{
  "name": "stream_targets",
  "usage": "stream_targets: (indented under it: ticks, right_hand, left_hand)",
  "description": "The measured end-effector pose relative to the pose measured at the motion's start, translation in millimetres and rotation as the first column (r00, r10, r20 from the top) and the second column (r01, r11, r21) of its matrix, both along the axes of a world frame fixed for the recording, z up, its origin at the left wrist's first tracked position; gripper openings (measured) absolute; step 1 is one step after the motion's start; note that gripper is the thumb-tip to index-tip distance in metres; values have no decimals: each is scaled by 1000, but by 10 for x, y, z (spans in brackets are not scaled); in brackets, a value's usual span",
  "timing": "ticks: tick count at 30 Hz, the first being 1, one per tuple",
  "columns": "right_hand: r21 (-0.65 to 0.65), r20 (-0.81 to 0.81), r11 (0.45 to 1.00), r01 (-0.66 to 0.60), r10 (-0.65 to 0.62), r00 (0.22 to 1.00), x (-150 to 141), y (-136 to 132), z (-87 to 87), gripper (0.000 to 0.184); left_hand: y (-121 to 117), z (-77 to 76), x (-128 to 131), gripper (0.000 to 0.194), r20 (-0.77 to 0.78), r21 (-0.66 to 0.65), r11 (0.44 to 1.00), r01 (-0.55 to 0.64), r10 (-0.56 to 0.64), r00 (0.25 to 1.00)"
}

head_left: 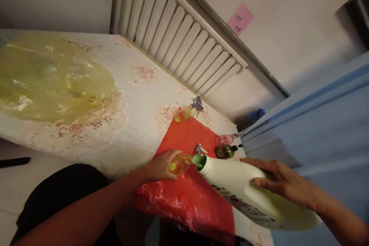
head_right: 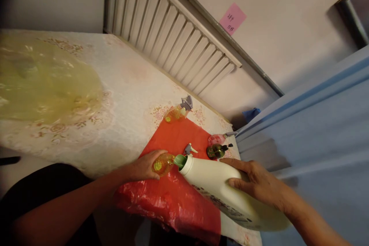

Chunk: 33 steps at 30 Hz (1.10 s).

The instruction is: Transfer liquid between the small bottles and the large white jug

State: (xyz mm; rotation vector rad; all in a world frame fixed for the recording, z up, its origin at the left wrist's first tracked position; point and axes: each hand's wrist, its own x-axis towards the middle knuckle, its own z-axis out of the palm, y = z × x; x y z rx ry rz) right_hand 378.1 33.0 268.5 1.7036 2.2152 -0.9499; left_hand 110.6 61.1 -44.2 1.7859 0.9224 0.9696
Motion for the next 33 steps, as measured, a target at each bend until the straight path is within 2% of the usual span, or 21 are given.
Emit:
stream_targets:
  ticks: [23, 33]
  right_hand:
    - [-3, 5, 1000, 18, -18, 1000, -9, -12, 12, 57]
    - [-10, -5, 1000, 10, -10, 1000, -35, -10, 26, 53]
  left_hand:
    - [-8, 47, -8, 90, -15, -14, 1000, 3, -3, 1000]
    - [1, 3, -1, 91, -6, 4, 1000, 1, -1, 1000]
